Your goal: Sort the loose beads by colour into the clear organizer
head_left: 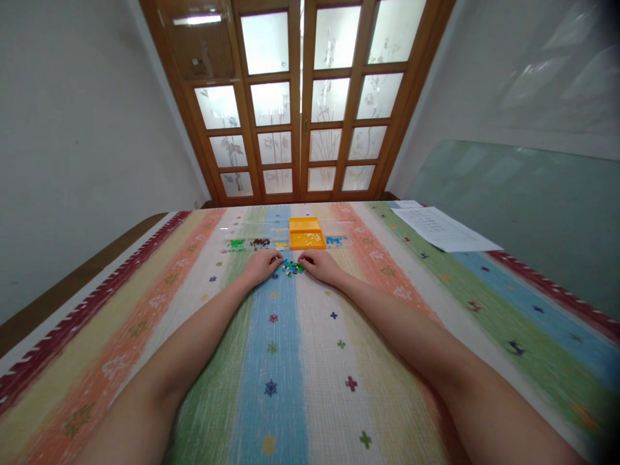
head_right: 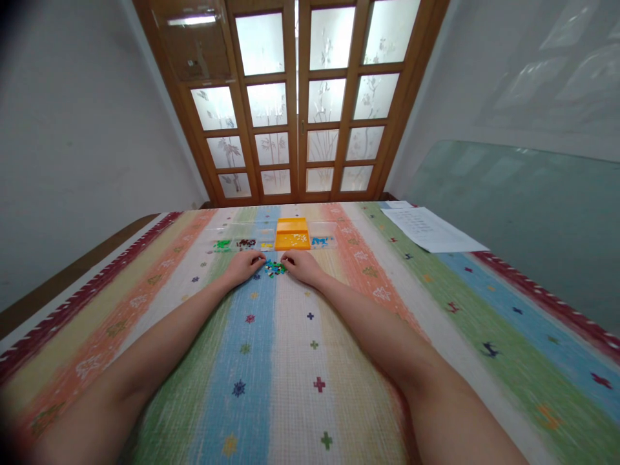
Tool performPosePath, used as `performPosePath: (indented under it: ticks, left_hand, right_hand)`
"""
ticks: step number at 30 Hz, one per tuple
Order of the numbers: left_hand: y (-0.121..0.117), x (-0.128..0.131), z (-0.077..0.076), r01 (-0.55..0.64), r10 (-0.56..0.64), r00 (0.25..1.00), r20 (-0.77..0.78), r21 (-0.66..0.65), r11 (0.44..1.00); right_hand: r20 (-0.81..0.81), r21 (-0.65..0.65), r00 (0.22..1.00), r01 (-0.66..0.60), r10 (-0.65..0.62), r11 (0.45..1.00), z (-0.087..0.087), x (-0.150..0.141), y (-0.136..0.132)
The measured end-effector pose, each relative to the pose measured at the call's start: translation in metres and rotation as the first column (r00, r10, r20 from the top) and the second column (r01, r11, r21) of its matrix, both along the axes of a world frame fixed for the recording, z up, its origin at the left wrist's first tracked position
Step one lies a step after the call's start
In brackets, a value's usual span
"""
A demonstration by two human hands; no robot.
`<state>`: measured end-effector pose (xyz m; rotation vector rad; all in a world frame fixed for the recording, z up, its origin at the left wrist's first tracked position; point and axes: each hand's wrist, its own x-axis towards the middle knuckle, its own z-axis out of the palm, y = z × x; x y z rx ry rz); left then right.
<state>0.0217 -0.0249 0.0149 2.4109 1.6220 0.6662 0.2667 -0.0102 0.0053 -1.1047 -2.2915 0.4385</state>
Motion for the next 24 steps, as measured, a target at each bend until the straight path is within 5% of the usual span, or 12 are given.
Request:
performPosePath:
  ticks: [10, 24]
  left_hand:
    - [-0.011, 0.028, -0.004, 0.049, -0.041, 0.954, 0.297, -0.021, 0.999]
    - [-0.014, 0.031, -0.003, 0.067, -0.054, 0.937, 0.344, -0.027, 0.997]
  right_hand:
    - [-0.002, 0.195, 0.999, -0.041, 0.042, 0.98, 0.004, -0.003, -0.009]
    - [-0.053, 0.145, 0.998, -0.021, 0.029, 0.989, 0.006, 0.0, -0.006]
